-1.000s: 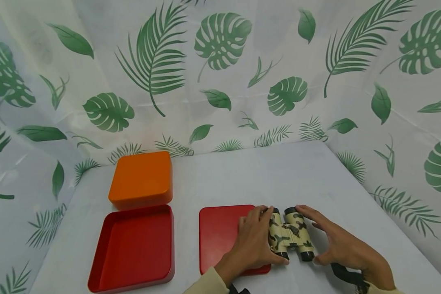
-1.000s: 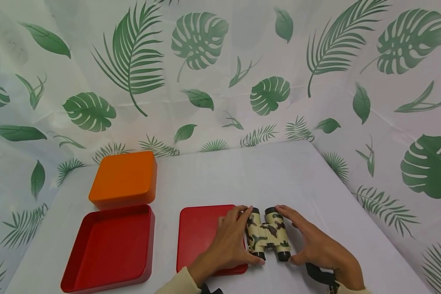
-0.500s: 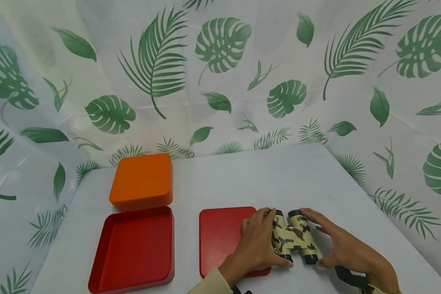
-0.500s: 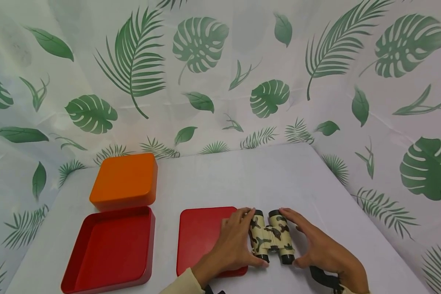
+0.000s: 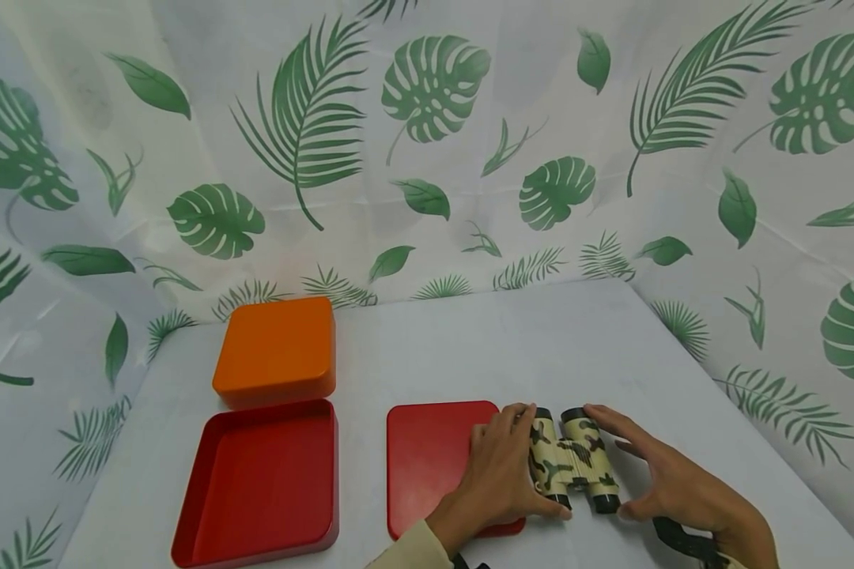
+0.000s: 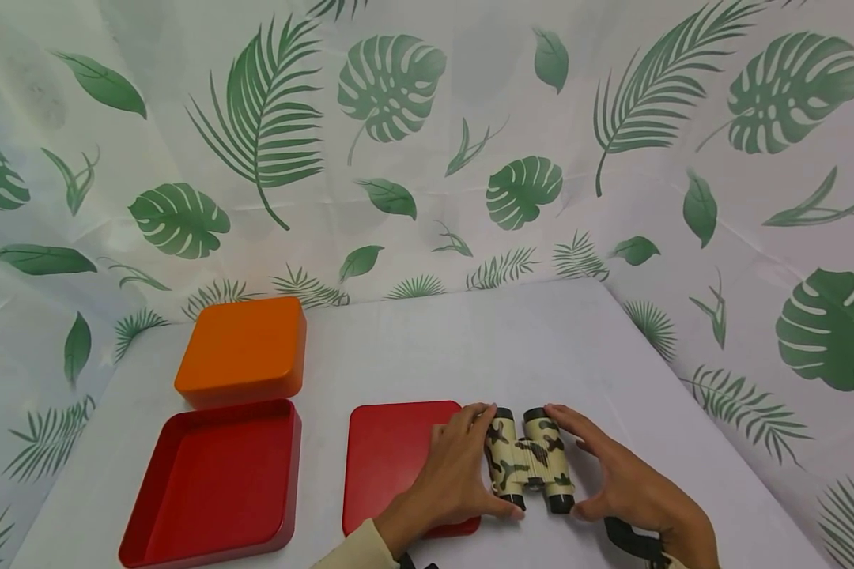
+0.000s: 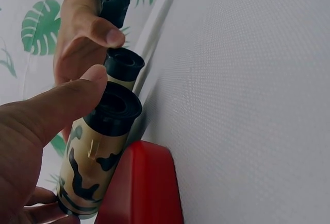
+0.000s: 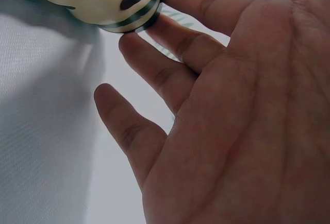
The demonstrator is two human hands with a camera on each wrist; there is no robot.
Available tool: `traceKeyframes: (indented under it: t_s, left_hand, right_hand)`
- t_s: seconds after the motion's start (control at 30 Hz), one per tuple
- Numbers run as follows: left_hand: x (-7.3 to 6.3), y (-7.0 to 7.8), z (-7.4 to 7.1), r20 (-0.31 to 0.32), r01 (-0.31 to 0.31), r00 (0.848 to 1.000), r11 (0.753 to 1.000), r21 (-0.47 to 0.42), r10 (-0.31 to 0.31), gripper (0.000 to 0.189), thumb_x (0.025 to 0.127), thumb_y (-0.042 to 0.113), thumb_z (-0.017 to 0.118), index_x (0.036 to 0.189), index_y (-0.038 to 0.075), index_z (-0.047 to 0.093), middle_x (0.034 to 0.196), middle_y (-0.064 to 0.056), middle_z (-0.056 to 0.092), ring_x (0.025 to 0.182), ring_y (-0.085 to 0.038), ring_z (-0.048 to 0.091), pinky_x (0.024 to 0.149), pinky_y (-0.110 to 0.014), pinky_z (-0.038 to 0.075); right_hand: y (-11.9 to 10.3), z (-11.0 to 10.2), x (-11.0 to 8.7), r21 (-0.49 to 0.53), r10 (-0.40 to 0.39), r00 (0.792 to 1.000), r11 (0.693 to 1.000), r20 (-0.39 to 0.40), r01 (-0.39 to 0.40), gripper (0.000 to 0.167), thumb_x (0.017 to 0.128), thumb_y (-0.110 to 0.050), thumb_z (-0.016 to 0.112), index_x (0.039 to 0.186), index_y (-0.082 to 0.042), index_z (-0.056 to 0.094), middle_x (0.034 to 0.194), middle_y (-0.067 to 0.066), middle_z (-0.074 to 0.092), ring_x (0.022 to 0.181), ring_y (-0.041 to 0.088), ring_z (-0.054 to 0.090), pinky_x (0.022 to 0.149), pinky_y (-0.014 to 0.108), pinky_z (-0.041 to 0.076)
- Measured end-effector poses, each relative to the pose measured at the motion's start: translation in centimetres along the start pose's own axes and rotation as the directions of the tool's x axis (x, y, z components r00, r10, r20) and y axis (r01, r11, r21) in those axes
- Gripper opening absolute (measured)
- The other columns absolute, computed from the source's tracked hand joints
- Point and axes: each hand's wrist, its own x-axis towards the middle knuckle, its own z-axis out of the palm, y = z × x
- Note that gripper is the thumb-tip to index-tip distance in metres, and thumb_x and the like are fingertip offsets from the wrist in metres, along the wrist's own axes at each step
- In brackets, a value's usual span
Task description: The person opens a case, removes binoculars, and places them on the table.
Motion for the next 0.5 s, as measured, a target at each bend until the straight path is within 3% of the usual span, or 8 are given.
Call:
traceKeyframes:
  t_s: [0.23,0.5]
  left_hand:
    - [-0.01,-0.18,-0.21,0.017,-0.01,1.0,1.0,-0.021,0.01,0.129,0.065,0.082,0.085,0.166,0.019,0.035,0.162,0.008,0.044,0.142,-0.006,0.045,0.087,-0.025,0.037]
    - [-0.15,-0.26,-0.53,0.03,-0.008,0.999,0.999,-0.033,0.009,0.131,0.064,0.079,0.088,0.167,0.02,0.033,0.162,0.008,0.044,0.142,-0.005,0.046,0.089,-0.025,0.036]
  right_hand:
    - [0.11,-0.01,-0.19,0.029,0.009,1.0,1.0,0.006,-0.009,0.124,0.064,-0.016,0.091,0.17,-0.02,0.026,0.174,0.002,0.032,0.144,-0.021,0.03,0.102,0.026,0.052]
    - [-0.02,0.16,-0.51,0.027,0.039,0.999,0.999,0.014,-0.04,0.128,0.063,-0.017,0.093,0.17,-0.022,0.025,0.175,0.003,0.03,0.143,-0.022,0.029,0.105,0.022,0.048]
